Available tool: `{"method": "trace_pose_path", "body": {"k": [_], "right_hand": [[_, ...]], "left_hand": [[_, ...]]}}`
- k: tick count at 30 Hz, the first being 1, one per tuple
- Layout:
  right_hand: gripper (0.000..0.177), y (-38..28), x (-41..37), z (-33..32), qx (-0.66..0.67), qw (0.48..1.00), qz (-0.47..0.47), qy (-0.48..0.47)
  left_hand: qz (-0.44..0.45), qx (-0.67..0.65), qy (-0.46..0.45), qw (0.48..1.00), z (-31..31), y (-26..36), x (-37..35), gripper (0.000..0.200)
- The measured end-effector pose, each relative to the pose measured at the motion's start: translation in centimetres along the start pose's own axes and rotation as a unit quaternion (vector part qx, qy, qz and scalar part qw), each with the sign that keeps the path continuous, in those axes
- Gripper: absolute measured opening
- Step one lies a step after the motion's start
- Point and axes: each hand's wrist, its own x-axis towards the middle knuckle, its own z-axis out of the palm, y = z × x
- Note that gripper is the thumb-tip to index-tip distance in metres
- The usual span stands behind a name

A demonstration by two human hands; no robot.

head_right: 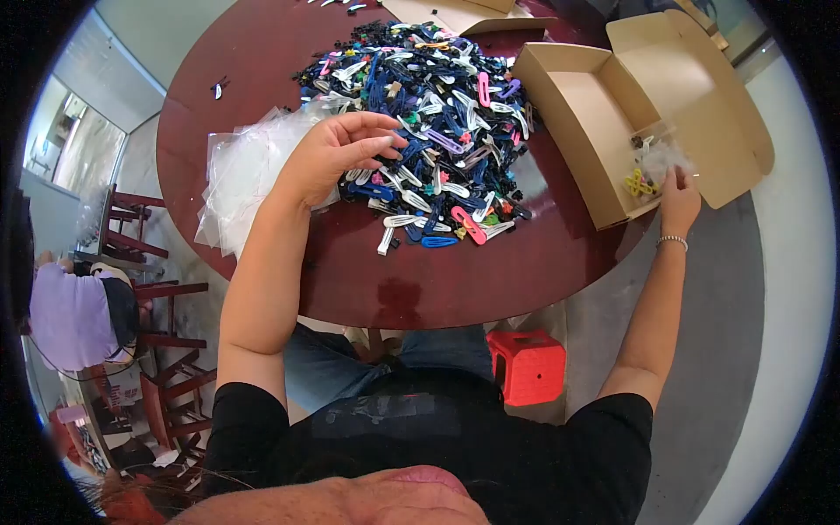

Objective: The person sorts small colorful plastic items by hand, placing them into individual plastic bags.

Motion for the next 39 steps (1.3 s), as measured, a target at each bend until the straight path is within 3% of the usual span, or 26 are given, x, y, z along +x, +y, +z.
{"method": "trace_pose_path", "body": {"k": [4,10,12,15,17,19,21,23,25,30,35,38,39], "right_hand": [[0.037,-1.4,0.4,-0.4,-0.005,0.999,0.041,0.021],[0.038,-6.0,0.0,-1.5,-0.04,0.996,-0.045,0.068],[0.031,-8.2,-0.5,-1.1,0.064,0.991,-0.111,0.045],[0.027,-17.6,-4.3,-1.1,0.214,0.966,-0.146,0.018],[0.02,-23.5,-7.1,-1.2,0.175,0.941,-0.287,-0.039],[0.015,-28.4,-10.5,-0.2,0.293,0.879,-0.329,-0.182],[0.015,-32.1,-13.1,1.9,0.301,0.813,-0.44,-0.235],[0.021,-36.1,-15.2,3.0,0.285,0.765,-0.52,-0.251],[0.026,-38.5,-16.1,4.9,0.238,0.766,-0.549,-0.234],[0.025,-41.2,-16.9,9.1,0.104,0.785,-0.585,-0.174],[0.018,-41.4,-15.1,10.1,0.109,0.8,-0.569,-0.153],[0.012,-40.7,-13.3,8.6,0.315,0.845,-0.355,-0.246],[0.012,-40.2,-12.5,8.0,0.308,0.858,-0.3,-0.281]], "left_hand": [[-0.002,-0.009,0.005,1.0,0.0,-0.1,0.1,0.03],[0.026,-0.022,0.024,0.999,-0.2,-0.3,0.2,0.028],[0.064,-0.03,0.052,0.996,-0.6,-0.2,0.1,0.026],[0.136,-0.092,0.175,0.971,-1.2,0.4,-0.2,0.019],[0.221,-0.142,0.232,0.936,-2.6,0.4,-0.2,0.014],[0.255,-0.171,0.276,0.911,-3.5,1.2,-0.8,0.011],[0.282,-0.192,0.345,0.874,-4.5,1.5,-1.1,0.01],[0.296,-0.205,0.357,0.862,-5.0,1.3,-1.0,0.01],[0.264,-0.219,0.374,0.861,-5.2,0.9,-0.6,0.011],[0.263,-0.23,0.372,0.86,-5.2,0.7,-0.3,0.011],[0.255,-0.198,0.356,0.877,-5.4,0.6,-0.3,0.013],[0.284,-0.148,0.379,0.868,-5.2,0.3,0.0,0.018],[0.298,-0.122,0.387,0.864,-5.0,0.5,0.1,0.021]]}}
